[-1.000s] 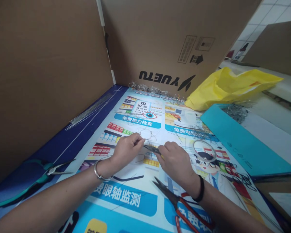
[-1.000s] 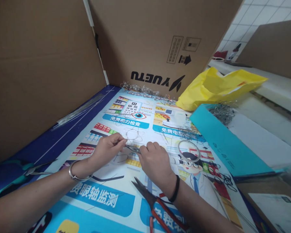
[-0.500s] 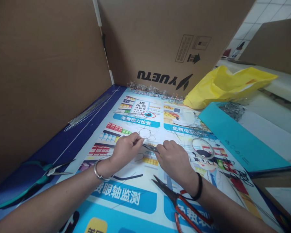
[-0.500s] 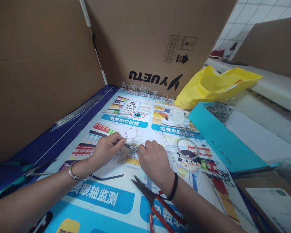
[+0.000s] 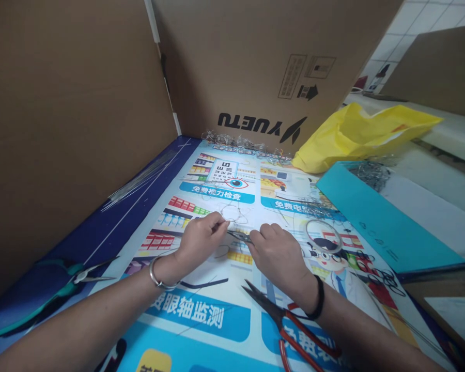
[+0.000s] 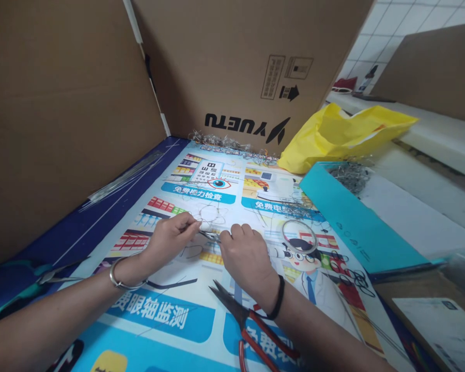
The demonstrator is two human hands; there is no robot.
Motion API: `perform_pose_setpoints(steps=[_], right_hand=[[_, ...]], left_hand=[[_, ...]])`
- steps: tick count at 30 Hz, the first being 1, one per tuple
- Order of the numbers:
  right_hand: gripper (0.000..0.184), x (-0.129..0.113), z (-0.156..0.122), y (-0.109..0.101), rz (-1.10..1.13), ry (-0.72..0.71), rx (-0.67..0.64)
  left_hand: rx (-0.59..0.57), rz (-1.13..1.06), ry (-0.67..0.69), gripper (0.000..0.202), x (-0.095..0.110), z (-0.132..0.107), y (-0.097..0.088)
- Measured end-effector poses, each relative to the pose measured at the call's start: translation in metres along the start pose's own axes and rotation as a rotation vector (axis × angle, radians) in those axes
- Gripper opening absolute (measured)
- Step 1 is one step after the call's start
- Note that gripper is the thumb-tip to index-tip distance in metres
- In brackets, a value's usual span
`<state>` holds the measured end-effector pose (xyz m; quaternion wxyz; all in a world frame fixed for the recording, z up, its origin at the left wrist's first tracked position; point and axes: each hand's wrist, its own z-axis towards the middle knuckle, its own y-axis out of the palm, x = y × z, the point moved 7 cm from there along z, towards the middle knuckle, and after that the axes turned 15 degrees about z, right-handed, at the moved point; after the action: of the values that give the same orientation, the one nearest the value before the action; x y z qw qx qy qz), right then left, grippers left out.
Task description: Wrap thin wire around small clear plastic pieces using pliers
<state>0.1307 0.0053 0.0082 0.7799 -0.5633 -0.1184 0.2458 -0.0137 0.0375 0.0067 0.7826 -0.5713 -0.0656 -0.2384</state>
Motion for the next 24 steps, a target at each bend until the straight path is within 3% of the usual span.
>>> perform_pose_setpoints(steps=[24], right_hand=[[0.009, 0.0024, -0.0011, 0.0035, 0.011, 0.022, -0.018]], left_hand=[[-0.027, -0.004, -0.036, 0.023, -0.0020, 0.0000, 0.0029]])
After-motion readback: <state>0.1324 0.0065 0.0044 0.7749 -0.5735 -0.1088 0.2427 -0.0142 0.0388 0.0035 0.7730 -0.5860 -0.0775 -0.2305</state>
